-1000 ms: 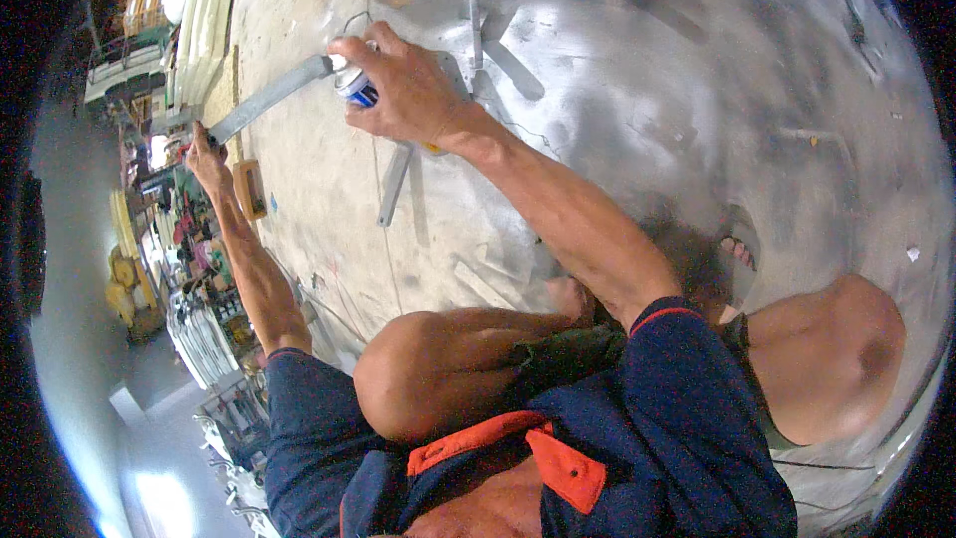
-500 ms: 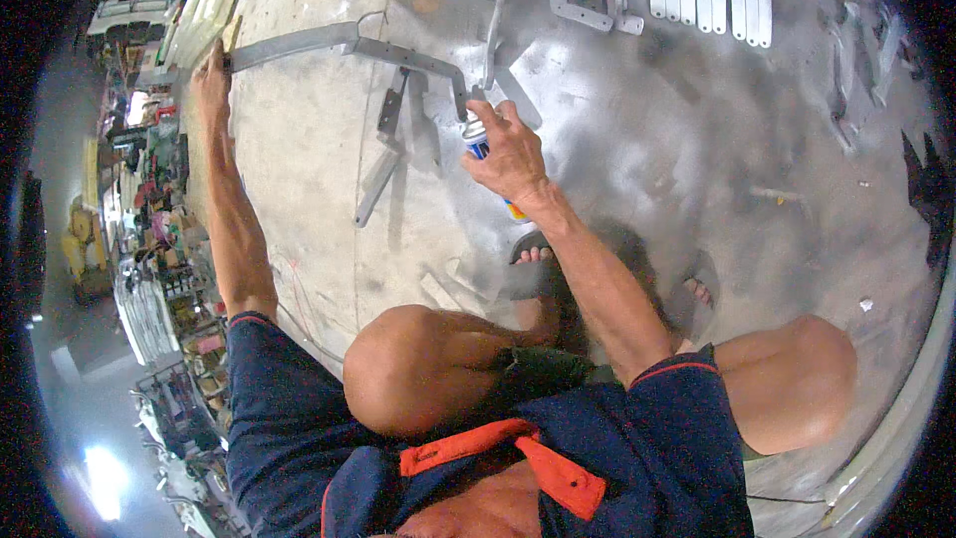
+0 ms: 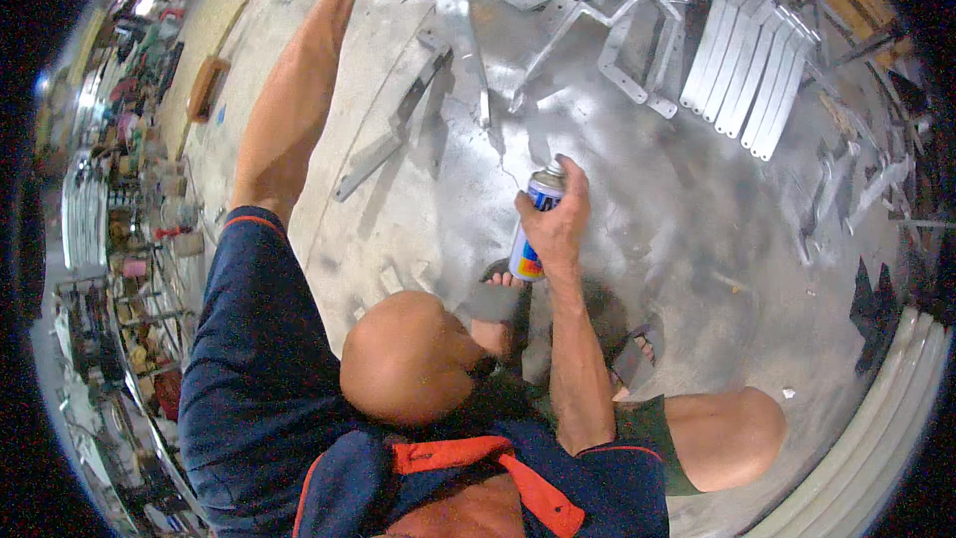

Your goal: The person sits on the floor and spray-paints multiple metal parts one at a time using a spray can. They pick up each part, apply paint to both sides, and place it back on the floor.

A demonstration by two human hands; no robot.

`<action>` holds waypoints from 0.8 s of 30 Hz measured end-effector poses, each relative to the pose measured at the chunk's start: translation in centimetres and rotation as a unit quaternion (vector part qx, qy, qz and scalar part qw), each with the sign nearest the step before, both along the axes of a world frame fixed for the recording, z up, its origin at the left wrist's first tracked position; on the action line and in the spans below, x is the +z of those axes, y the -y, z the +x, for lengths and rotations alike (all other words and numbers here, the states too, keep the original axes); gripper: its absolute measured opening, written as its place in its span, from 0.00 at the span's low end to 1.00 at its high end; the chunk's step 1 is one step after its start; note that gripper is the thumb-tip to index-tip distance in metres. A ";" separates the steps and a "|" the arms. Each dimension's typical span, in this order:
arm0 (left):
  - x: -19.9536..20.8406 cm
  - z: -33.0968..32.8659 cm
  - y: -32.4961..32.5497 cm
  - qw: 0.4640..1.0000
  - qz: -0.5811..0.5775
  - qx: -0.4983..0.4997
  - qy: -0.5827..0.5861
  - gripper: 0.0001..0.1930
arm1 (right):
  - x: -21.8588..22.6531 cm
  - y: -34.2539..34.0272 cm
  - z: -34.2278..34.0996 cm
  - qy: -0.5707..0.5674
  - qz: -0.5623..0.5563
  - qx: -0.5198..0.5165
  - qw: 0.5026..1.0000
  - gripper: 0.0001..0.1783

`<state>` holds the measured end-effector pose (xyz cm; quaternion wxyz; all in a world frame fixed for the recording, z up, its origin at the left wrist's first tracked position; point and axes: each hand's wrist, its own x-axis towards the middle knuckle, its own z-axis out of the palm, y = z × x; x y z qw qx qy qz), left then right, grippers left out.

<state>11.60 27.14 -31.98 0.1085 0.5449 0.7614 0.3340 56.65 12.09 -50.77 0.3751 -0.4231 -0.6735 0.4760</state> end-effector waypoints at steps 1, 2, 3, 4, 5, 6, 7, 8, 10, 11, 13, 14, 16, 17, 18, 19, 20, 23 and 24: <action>-1.1 0.4 1.1 0.999 0.003 -0.013 0.042 0.25 | -0.5 0.2 0.6 -0.001 -0.008 0.010 1.000 0.41; -2.7 0.6 2.9 0.997 0.034 -0.010 0.068 0.18 | -0.9 0.3 1.1 -0.005 -0.023 0.005 1.000 0.41; -4.0 -0.2 6.0 0.999 -0.035 0.023 -0.019 0.23 | -1.2 0.5 1.6 -0.011 -0.038 -0.006 0.999 0.42; -5.7 -1.0 9.9 0.990 -0.076 0.050 -0.105 0.29 | -1.6 0.6 2.0 0.005 -0.058 -0.007 0.998 0.42; -8.5 -1.3 13.7 0.978 -0.079 0.132 -0.140 0.25 | -1.8 0.6 2.3 0.018 -0.018 -0.008 1.000 0.41; -10.9 -2.0 17.7 0.984 -0.052 0.143 -0.090 0.30 | -2.1 0.7 2.6 0.009 -0.007 -0.009 1.000 0.41; -13.6 -2.6 22.0 0.963 -0.105 0.218 -0.123 0.30 | -2.3 0.7 2.7 0.003 -0.006 0.000 1.000 0.42; -15.8 -3.2 26.7 0.938 -0.172 0.277 -0.120 0.33 | -2.4 0.7 2.9 0.010 -0.009 -0.002 1.000 0.42; -20.2 -3.0 36.0 0.868 -0.255 0.415 -0.100 0.39 | -2.5 0.6 3.0 0.024 -0.015 0.009 1.000 0.42; -22.1 -2.7 39.3 0.822 -0.348 0.436 -0.114 0.41 | -2.5 0.6 2.9 0.020 -0.006 0.003 1.000 0.42; -24.7 -2.0 44.4 0.809 -0.409 0.422 -0.014 0.44 | -2.7 0.5 2.8 0.019 -0.006 -0.004 1.000 0.42; -26.0 -0.9 46.3 0.801 -0.329 0.458 0.202 0.43 | -2.7 0.5 2.7 0.015 -0.009 -0.006 1.000 0.42; -27.9 0.7 47.9 0.802 -0.130 0.468 0.347 0.36 | -2.9 0.4 2.6 0.014 0.016 -0.002 1.000 0.42; -28.5 1.1 48.0 0.788 -0.097 0.470 0.386 0.37 | -3.0 0.5 2.6 0.013 0.007 -0.004 1.000 0.42; -28.8 1.5 48.0 0.774 -0.075 0.465 0.423 0.32 | -3.1 0.5 2.6 0.019 0.021 -0.001 1.000 0.41; -28.9 1.9 47.9 0.759 -0.055 0.459 0.458 0.26 | -3.1 0.5 2.7 0.022 0.020 -0.001 1.000 0.41; -28.6 2.1 47.9 0.738 -0.048 0.475 0.477 0.21 | -3.0 0.5 2.7 0.014 0.009 0.006 1.000 0.41; -24.8 2.2 47.5 0.811 -0.080 0.462 0.351 0.16 | -2.3 0.4 2.6 0.004 0.026 0.009 1.000 0.41; -22.4 1.8 47.1 0.864 -0.076 0.423 0.263 0.11 | -1.9 0.3 2.4 0.007 0.018 0.005 1.000 0.41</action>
